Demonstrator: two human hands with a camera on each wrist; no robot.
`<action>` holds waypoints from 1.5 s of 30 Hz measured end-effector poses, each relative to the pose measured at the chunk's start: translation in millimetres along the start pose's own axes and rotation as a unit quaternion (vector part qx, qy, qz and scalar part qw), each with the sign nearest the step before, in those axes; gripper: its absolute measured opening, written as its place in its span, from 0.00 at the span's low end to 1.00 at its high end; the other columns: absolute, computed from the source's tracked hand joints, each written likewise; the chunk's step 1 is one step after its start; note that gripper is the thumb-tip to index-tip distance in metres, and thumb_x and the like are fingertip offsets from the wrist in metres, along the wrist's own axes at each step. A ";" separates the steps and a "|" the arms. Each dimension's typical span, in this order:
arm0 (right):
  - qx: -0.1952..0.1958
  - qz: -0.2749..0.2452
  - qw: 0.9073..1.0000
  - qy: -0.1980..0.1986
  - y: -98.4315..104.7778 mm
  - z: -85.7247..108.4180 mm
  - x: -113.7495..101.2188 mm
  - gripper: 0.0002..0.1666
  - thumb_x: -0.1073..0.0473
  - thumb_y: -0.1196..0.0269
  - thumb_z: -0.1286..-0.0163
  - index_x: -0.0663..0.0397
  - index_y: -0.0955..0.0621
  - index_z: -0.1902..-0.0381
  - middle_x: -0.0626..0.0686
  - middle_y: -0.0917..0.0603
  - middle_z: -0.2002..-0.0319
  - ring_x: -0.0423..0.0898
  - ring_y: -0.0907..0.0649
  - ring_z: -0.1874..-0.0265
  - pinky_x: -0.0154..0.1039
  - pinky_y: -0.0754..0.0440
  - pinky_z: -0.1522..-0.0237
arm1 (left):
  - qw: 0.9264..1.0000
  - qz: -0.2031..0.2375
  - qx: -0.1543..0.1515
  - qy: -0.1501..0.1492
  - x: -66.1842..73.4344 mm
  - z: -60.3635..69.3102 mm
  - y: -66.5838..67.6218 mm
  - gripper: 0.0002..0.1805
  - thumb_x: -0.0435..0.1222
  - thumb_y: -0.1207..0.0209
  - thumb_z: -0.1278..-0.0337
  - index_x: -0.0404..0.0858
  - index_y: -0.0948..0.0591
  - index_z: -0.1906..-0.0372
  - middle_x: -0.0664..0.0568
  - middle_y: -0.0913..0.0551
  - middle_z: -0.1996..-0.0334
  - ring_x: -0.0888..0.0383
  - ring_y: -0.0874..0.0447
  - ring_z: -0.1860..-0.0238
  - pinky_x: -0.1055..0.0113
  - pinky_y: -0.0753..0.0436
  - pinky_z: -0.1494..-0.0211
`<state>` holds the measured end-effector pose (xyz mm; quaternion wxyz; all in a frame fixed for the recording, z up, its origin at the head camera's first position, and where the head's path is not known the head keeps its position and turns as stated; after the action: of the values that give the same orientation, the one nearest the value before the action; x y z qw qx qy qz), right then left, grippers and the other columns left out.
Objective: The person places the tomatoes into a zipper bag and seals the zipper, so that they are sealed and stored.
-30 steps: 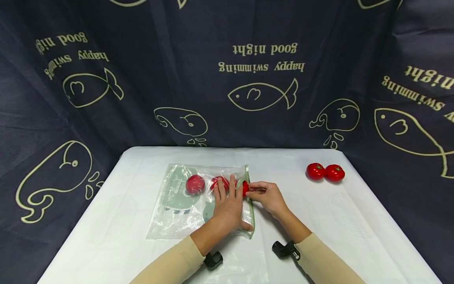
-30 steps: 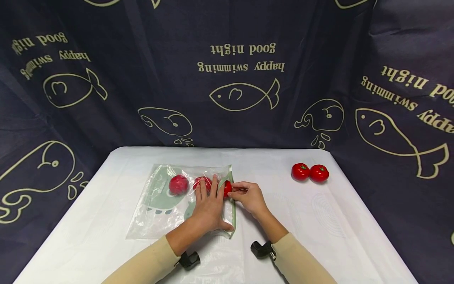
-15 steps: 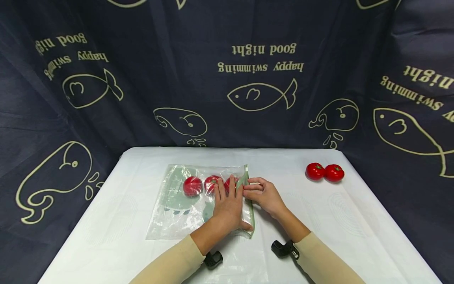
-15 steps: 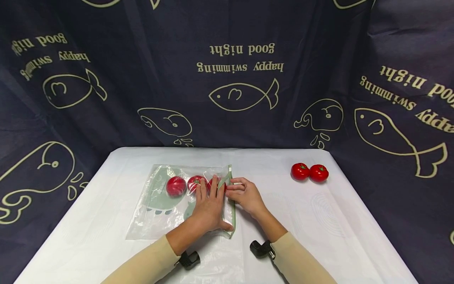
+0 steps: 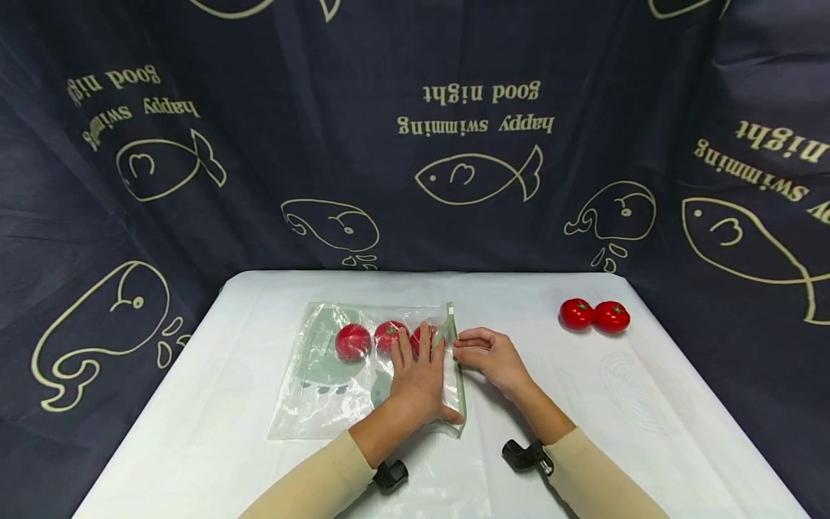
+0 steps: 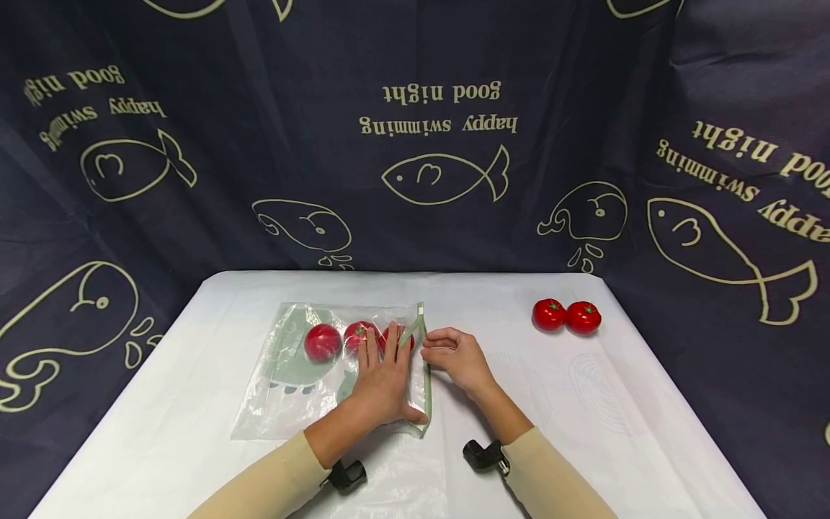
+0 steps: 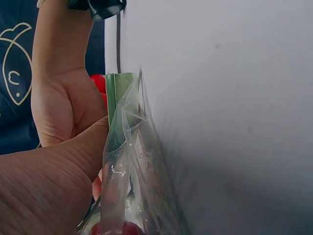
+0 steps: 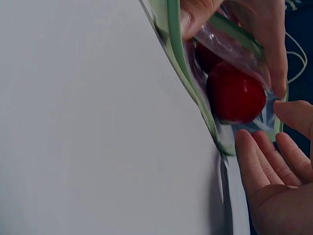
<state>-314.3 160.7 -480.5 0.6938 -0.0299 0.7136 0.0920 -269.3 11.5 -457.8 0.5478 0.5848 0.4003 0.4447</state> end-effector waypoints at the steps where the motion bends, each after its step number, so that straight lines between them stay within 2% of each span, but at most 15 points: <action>1: 0.002 -0.002 1.000 0.001 2.1 1.0 -0.5 0.28 0.71 0.31 0.36 0.76 0.24 0.39 0.74 0.17 0.44 0.40 0.10 0.56 0.33 0.13 0.54 | 1.000 0.000 0.000 0.000 0.0 0.0 -0.2 0.81 0.73 0.22 0.85 0.45 0.45 0.18 0.38 0.60 0.16 0.25 0.64 0.20 0.35 0.52 0.19; 4: 0.010 -0.003 1.000 0.005 9.5 3.5 -1.4 0.27 0.72 0.32 0.35 0.78 0.25 0.40 0.76 0.18 0.45 0.38 0.10 0.59 0.34 0.12 0.55 | 1.000 -0.001 0.000 -0.001 -0.1 -0.1 -1.1 0.81 0.73 0.22 0.85 0.45 0.46 0.18 0.38 0.60 0.16 0.25 0.64 0.20 0.35 0.52 0.19; 11: 0.041 0.015 0.999 0.016 34.1 9.2 0.6 0.26 0.68 0.32 0.32 0.78 0.24 0.41 0.75 0.17 0.47 0.44 0.09 0.58 0.43 0.11 0.54 | 1.000 -0.004 -0.001 0.000 -0.7 0.3 -2.3 0.80 0.73 0.22 0.84 0.45 0.45 0.18 0.38 0.59 0.16 0.25 0.63 0.20 0.35 0.53 0.19; 15: 0.067 0.034 0.997 0.024 50.5 13.7 0.0 0.24 0.66 0.33 0.30 0.78 0.23 0.42 0.73 0.15 0.49 0.43 0.09 0.60 0.44 0.11 0.54 | 1.000 -0.002 0.001 0.000 -1.1 0.3 -2.8 0.79 0.73 0.22 0.84 0.45 0.44 0.18 0.38 0.59 0.16 0.25 0.63 0.20 0.35 0.53 0.19; 20: 0.109 0.042 0.993 0.023 73.6 19.1 0.8 0.23 0.64 0.32 0.30 0.76 0.22 0.43 0.67 0.12 0.52 0.49 0.08 0.59 0.46 0.11 0.53 | 1.000 -0.004 0.003 0.003 -1.4 0.9 -3.1 0.78 0.72 0.22 0.83 0.45 0.43 0.18 0.38 0.60 0.16 0.26 0.62 0.19 0.35 0.53 0.19; 22: 0.124 0.043 0.991 0.024 82.5 21.0 1.4 0.24 0.62 0.32 0.29 0.76 0.22 0.43 0.65 0.11 0.53 0.51 0.08 0.59 0.44 0.11 0.53 | 1.000 -0.004 0.005 0.005 -1.3 1.4 -3.0 0.78 0.72 0.22 0.83 0.45 0.43 0.19 0.38 0.60 0.16 0.26 0.62 0.19 0.36 0.52 0.19; 30: 0.164 0.051 0.984 0.050 112.2 28.1 -1.1 0.24 0.61 0.32 0.29 0.77 0.22 0.45 0.49 0.08 0.62 0.43 0.08 0.63 0.34 0.12 0.58 | 1.000 -0.002 0.010 0.012 -2.0 2.7 -3.0 0.78 0.72 0.22 0.84 0.46 0.42 0.19 0.36 0.60 0.17 0.25 0.62 0.19 0.34 0.53 0.19; 36: 0.196 0.044 0.976 0.079 134.1 32.2 -4.2 0.21 0.64 0.32 0.29 0.79 0.21 0.48 0.44 0.09 0.66 0.37 0.09 0.67 0.30 0.12 0.62 | 1.000 0.000 0.009 0.020 -2.8 2.8 -3.4 0.77 0.71 0.21 0.85 0.47 0.42 0.19 0.35 0.60 0.17 0.24 0.62 0.20 0.32 0.54 0.20; 41: 0.229 0.039 0.969 0.082 153.3 35.0 -3.0 0.21 0.63 0.32 0.30 0.78 0.21 0.48 0.39 0.10 0.67 0.36 0.09 0.68 0.29 0.13 0.62 | 1.000 0.003 0.007 0.027 -3.7 2.3 -3.6 0.77 0.71 0.21 0.85 0.49 0.42 0.19 0.36 0.59 0.17 0.24 0.62 0.20 0.30 0.53 0.22; 45: 0.254 0.038 0.963 0.078 167.7 36.9 -2.7 0.20 0.64 0.31 0.31 0.76 0.19 0.48 0.39 0.10 0.67 0.35 0.10 0.69 0.27 0.14 0.62 | 1.000 0.001 0.006 0.030 -3.8 2.1 -3.0 0.77 0.71 0.21 0.86 0.50 0.41 0.19 0.37 0.59 0.17 0.24 0.62 0.20 0.30 0.52 0.22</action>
<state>-306.4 331.5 -463.5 0.6165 0.1671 0.7663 -0.0691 -268.3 7.5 -461.0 0.5313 0.5746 0.4185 0.4609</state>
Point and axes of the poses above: each hand's wrist, its own z-axis away from the middle knuckle, its own y-axis out of the back of the hand, x = y × z, the point moved 6 cm from there along -z, towards the middle knuckle
